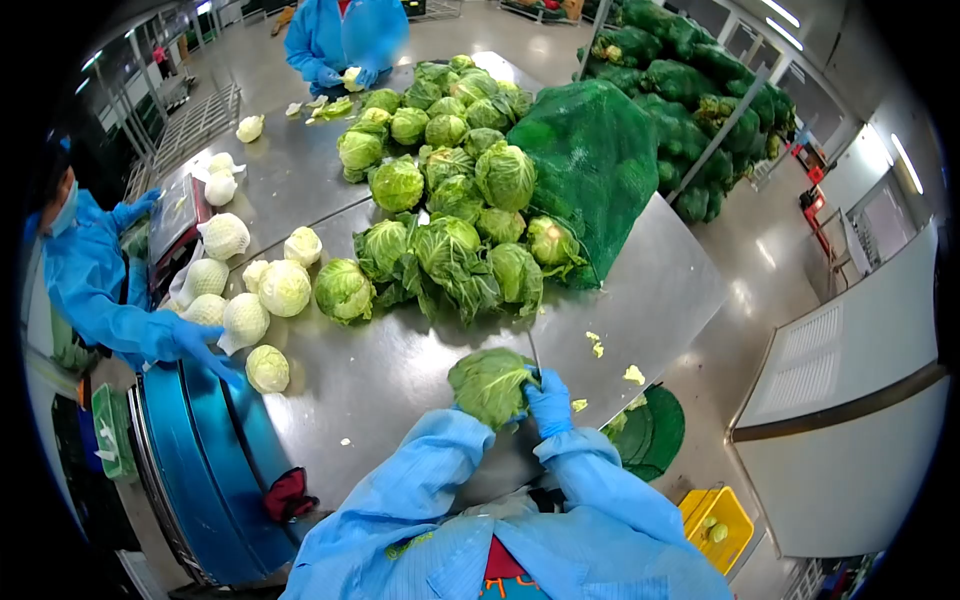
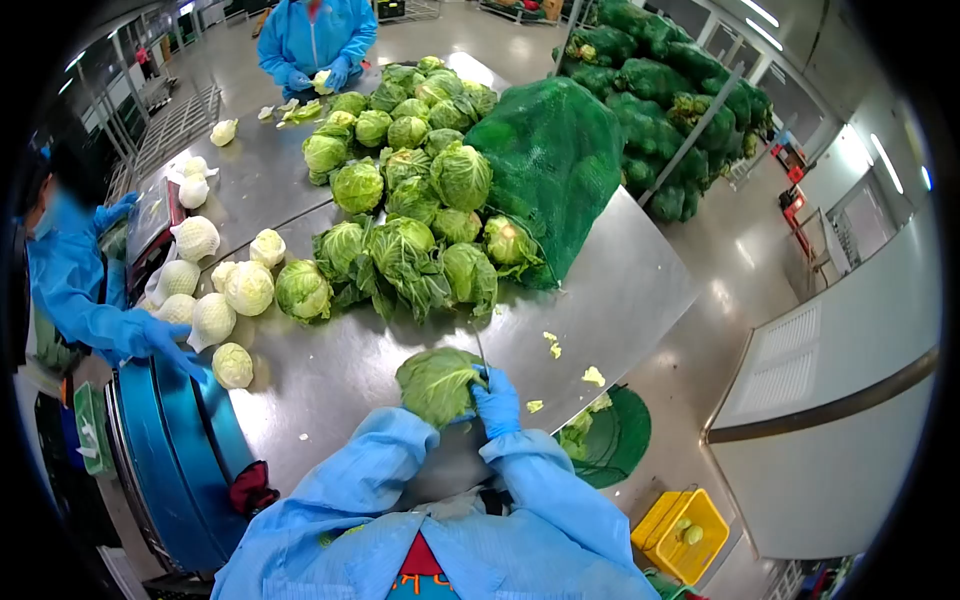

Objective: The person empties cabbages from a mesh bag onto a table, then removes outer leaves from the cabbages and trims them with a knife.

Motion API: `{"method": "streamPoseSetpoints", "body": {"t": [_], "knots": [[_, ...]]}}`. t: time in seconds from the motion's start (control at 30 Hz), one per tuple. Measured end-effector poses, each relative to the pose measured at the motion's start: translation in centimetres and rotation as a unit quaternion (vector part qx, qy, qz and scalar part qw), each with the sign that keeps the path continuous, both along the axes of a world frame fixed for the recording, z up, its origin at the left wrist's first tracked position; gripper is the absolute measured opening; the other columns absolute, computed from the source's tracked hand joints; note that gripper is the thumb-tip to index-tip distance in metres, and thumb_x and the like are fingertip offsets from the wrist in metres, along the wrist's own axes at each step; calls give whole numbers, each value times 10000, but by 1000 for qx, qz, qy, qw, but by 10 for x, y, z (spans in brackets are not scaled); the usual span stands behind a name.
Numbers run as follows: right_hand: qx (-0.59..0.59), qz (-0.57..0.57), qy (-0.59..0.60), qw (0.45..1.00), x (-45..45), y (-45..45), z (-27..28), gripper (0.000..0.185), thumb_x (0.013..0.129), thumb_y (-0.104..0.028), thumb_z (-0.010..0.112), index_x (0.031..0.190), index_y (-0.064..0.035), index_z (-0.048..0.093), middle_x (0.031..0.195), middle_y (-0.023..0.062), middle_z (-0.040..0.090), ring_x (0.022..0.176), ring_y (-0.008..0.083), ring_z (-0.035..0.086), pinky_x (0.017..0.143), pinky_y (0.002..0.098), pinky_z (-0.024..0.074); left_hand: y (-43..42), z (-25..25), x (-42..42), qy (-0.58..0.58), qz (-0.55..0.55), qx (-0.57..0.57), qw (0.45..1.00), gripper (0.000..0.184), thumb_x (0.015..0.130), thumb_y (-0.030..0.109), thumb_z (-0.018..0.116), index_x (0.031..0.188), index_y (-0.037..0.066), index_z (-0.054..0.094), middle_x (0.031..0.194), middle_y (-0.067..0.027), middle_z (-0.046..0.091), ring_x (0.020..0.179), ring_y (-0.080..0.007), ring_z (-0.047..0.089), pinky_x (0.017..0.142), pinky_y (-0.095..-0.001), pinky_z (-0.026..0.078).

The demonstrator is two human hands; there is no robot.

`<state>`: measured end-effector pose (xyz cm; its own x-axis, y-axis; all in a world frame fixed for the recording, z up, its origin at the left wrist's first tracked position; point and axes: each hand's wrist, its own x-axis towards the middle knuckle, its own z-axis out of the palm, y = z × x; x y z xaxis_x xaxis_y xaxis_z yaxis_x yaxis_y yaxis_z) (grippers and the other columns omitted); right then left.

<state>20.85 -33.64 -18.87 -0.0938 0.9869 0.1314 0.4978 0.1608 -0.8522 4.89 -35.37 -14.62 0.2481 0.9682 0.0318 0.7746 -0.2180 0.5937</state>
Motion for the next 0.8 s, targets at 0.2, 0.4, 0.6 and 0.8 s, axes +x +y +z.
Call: {"method": "streamPoseSetpoints", "body": {"t": [0.2, 0.4, 0.6, 0.8], "knots": [[-335, -164, 312, 874, 35, 22, -23, 227, 932, -251, 600, 893, -41, 677, 640, -17, 562, 448, 45, 401, 393, 207, 329, -33, -63, -10, -244, 152, 34, 957, 1143, 457, 383, 921, 1376, 55, 324, 1260, -176, 394, 1196, -333, 444, 1006, -431, 404], [-191, -275, -161, 928, 184, -13, -5, 582, 751, -328, 789, 1178, 9, 584, 1016, 158, 655, 966, 316, 628, 833, 393, 489, -58, -44, -29, -418, 188, -168, 873, 1089, 533, 305, 936, 1347, -10, 284, 1321, -192, 355, 1176, -262, 475, 1012, -378, 425], [-53, -290, -220, 930, 186, -65, 7, 771, 832, -168, 675, 1473, -57, 262, 1369, 208, 436, 1189, 363, 502, 988, 372, 422, -86, -26, -34, -146, 220, -94, 960, 1247, 520, 465, 900, 1423, -31, 196, 1360, -263, 324, 1299, -399, 347, 1043, -479, 350], [-77, 42, -186, 979, 41, -90, 28, 256, 929, -235, 559, 1099, -48, 596, 1019, 166, 642, 934, 343, 625, 830, 401, 508, -70, -15, -18, -49, 190, -116, 974, 1273, 470, 433, 908, 1442, -4, 213, 1361, -252, 357, 1235, -433, 383, 1055, -489, 330]]}}
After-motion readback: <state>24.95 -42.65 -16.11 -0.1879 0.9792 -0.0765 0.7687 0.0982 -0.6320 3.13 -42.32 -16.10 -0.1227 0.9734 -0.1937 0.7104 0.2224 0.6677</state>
